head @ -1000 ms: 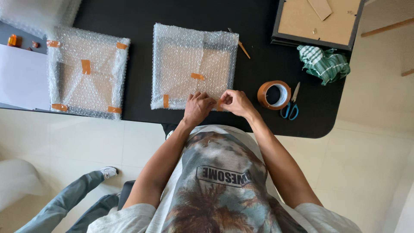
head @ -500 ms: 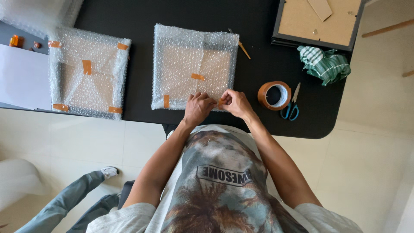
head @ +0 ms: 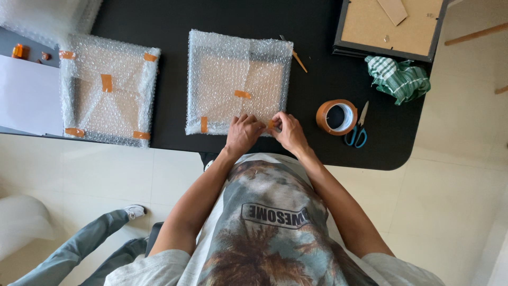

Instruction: The person wraps picture frames in bubble wrap, securing the edges and corners with tape and cutting the tape using scissors.

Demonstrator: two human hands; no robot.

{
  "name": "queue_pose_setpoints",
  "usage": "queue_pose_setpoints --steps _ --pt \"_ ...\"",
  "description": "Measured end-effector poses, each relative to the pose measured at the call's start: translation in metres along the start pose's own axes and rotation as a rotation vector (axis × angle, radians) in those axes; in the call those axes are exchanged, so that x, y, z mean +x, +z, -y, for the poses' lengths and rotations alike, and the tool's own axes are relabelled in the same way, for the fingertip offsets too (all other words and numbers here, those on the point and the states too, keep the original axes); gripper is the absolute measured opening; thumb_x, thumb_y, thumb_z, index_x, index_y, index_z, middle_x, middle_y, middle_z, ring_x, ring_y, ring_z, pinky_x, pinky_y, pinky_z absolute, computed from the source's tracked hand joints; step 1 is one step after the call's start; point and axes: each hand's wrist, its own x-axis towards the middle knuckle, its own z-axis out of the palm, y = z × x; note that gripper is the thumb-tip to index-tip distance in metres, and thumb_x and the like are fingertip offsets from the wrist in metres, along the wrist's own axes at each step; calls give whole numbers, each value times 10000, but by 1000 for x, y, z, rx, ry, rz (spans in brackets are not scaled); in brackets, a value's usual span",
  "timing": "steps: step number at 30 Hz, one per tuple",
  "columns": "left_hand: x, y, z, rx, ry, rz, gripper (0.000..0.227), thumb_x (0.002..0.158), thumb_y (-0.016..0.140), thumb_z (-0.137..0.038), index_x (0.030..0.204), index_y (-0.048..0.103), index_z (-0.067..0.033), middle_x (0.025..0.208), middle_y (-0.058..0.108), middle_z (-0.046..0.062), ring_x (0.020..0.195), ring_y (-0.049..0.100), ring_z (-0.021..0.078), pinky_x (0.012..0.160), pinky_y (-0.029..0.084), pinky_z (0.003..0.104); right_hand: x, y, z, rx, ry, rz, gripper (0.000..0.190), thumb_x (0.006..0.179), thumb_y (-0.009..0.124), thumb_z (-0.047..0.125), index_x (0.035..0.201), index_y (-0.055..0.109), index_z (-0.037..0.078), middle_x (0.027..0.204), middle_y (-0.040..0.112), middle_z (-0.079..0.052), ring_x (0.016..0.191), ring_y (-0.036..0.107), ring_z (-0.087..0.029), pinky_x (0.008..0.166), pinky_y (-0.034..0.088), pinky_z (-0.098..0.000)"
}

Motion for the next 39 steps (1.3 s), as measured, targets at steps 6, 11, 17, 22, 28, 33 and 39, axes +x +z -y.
queue_pose_setpoints --steps 6,11,17,22,28,33,39 --pt "-3 -7 -3 33 49 -24 59 890 729 -339 913 721 -286 921 639 -30 917 607 219 797 467 381 -7 -5 11 -50 -71 -38 412 727 880 176 1071 655 139 870 727 -83 800 686 -284 705 571 -399" --pt "-2 -3 -2 20 39 -28 54 897 728 -327 918 718 -279 923 642 -22 915 610 224 793 466 382 -14 -10 26 -53 -111 -91 571 774 854 133 1271 574 122 935 699 -133 816 675 -324 713 576 -443" --pt "-1 -5 -3 21 25 -34 52 884 747 -326 918 724 -294 913 646 -25 903 614 219 784 467 380 -12 -11 12 -22 -57 -130 830 706 922 235 1413 495 153 1029 605 -121 849 666 -335 726 578 -480" --pt "-1 -7 -1 -10 19 -10 47 912 716 -330 928 719 -286 922 642 -26 921 613 223 796 465 383 -9 2 -2 8 -12 -187 834 706 931 315 1406 503 166 1003 575 -91 794 665 -319 680 577 -482" --pt "-1 -3 0 13 15 -13 54 911 712 -342 939 716 -296 923 643 -28 924 610 221 799 459 382 -2 10 -7 3 10 -262 733 766 896 369 1349 513 141 922 543 -87 790 657 -356 700 569 -499" --pt "-1 -7 -2 13 27 -16 53 919 703 -340 920 710 -288 900 639 -23 909 609 225 784 464 382 6 9 -3 -34 106 -255 657 808 871 380 1274 470 150 812 560 -65 794 681 -370 739 560 -511" --pt "-1 -3 -4 47 39 -54 74 923 699 -349 907 717 -279 904 647 -8 891 615 231 772 472 390 12 10 -8 -5 179 -240 528 875 804 416 1191 456 175 762 626 -75 808 714 -378 740 563 -513"
